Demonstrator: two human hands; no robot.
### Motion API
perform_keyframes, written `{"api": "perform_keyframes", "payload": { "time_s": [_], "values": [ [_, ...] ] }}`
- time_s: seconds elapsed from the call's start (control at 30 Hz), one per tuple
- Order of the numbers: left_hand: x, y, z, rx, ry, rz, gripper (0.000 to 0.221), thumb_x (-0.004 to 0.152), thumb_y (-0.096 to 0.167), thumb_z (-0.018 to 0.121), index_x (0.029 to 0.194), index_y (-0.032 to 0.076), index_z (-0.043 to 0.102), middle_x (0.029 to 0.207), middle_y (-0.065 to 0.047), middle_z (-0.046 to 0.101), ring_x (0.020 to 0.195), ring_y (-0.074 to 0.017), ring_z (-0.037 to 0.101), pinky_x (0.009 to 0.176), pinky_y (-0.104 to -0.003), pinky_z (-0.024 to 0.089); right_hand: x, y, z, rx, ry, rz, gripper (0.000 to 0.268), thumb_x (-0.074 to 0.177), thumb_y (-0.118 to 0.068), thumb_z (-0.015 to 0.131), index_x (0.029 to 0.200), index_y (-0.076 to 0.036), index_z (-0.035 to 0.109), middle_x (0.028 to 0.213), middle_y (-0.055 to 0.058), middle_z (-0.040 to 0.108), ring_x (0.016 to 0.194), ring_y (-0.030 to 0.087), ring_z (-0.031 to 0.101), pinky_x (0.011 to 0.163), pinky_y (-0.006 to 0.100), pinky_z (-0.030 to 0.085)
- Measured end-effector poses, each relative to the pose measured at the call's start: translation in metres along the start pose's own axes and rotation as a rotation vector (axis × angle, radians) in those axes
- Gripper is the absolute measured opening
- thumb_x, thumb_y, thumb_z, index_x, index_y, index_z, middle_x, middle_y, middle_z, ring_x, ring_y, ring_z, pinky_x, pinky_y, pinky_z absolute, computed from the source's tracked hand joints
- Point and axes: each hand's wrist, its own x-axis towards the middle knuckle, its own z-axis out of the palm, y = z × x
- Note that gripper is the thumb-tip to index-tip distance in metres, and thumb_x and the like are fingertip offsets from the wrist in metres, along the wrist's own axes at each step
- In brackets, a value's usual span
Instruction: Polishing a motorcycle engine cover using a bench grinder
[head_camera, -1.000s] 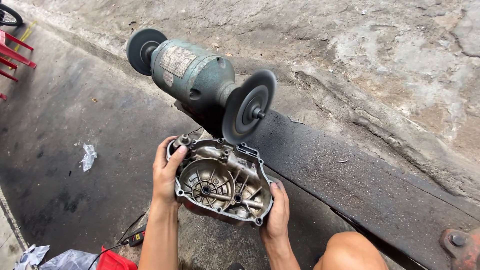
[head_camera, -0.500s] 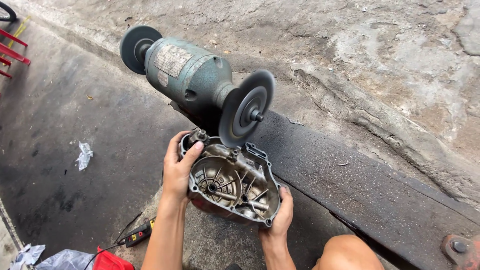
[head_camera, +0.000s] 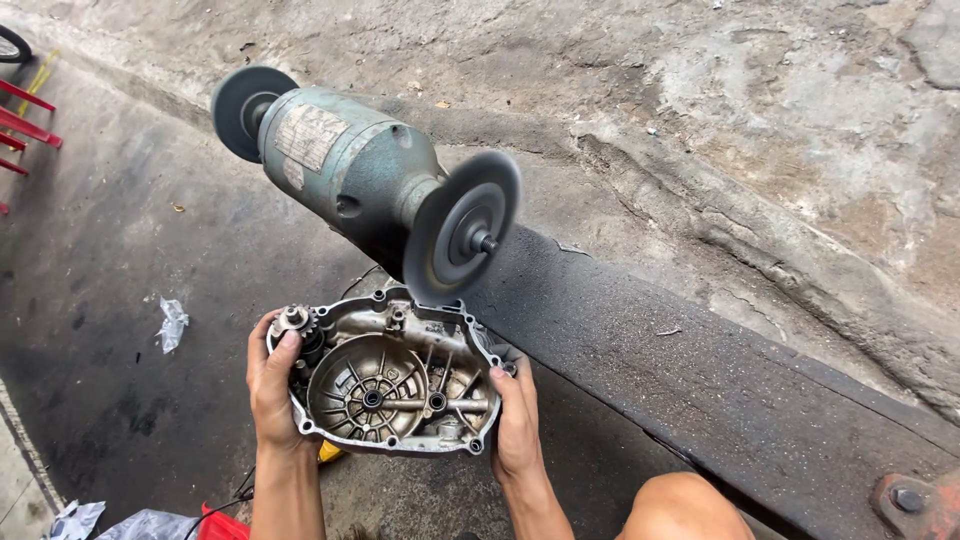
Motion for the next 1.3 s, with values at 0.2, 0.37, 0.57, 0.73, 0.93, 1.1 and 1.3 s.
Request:
{"api": "perform_keyframes", "payload": {
  "time_s": [0.2,0.37,0.57,0.73,0.93,1.1,1.3],
  "values": [
    [0.002,-0.005,-0.010,-0.038,-0.070,0.060,0.046,0.090,0.017,0.058,0.135,0.011,0.051,0.115,-0.009,0.061,0.094,-0.0183,0.062,0.079,-0.031,0.056,-0.004,0.003,0.002,0.107,-0.024,0.025,0.053,0.082,-0.021,0.053,0.127,0.007,0.050,0.106,0.023,0.062,0.100,0.032,0.060,0.091,0.054,0.047],
    [-0.001,-0.004,0.004,0.078,-0.125,0.049,0.054,0.082,0.021,0.061,0.134,0.012,0.051,0.115,-0.013,0.060,0.095,-0.0251,0.061,0.080,-0.040,0.057,-0.010,0.030,-0.014,0.143,-0.010,-0.098,0.039,0.084,-0.015,0.045,0.119,0.004,0.047,0.092,0.017,0.060,0.082,0.026,0.058,0.077,0.045,0.048],
    [-0.004,-0.004,0.006,0.072,-0.117,0.029,0.055,0.081,0.020,0.062,0.135,0.012,0.052,0.116,-0.012,0.061,0.097,-0.0239,0.061,0.082,-0.039,0.056,-0.010,0.030,-0.015,0.178,-0.003,-0.122,0.036,0.085,-0.012,0.042,0.117,0.003,0.047,0.086,0.016,0.062,0.068,0.023,0.061,0.064,0.037,0.052],
    [-0.001,-0.003,-0.004,0.045,-0.096,0.053,0.061,0.079,0.023,0.062,0.137,0.011,0.050,0.116,-0.013,0.061,0.096,-0.0251,0.062,0.081,-0.040,0.056,-0.009,0.026,-0.007,0.196,-0.016,-0.095,0.034,0.085,-0.010,0.044,0.115,0.004,0.050,0.087,0.015,0.063,0.069,0.021,0.061,0.068,0.036,0.052],
    [-0.004,0.003,-0.010,0.014,-0.017,0.096,0.060,0.081,0.020,0.058,0.139,0.010,0.048,0.120,-0.011,0.057,0.102,-0.0230,0.059,0.085,-0.038,0.053,-0.010,0.018,0.009,0.317,0.057,0.055,0.059,0.074,-0.016,0.053,0.130,0.001,0.052,0.118,0.022,0.060,0.110,0.035,0.056,0.096,0.057,0.041],
    [-0.008,0.007,-0.010,0.067,0.012,0.188,0.054,0.085,0.022,0.059,0.138,0.011,0.048,0.121,-0.009,0.057,0.105,-0.0190,0.058,0.091,-0.034,0.051,-0.009,0.011,0.014,0.390,0.032,0.095,0.063,0.081,-0.016,0.052,0.141,0.003,0.049,0.125,0.022,0.060,0.113,0.032,0.056,0.095,0.050,0.043],
    [-0.011,0.004,-0.011,0.129,-0.017,0.227,0.061,0.079,0.027,0.066,0.136,0.014,0.051,0.115,-0.007,0.059,0.095,-0.0200,0.062,0.083,-0.034,0.058,-0.012,0.017,0.014,0.415,0.051,0.112,0.063,0.076,-0.022,0.051,0.135,0.001,0.055,0.125,0.023,0.058,0.113,0.034,0.052,0.092,0.055,0.040]
  ]
}}
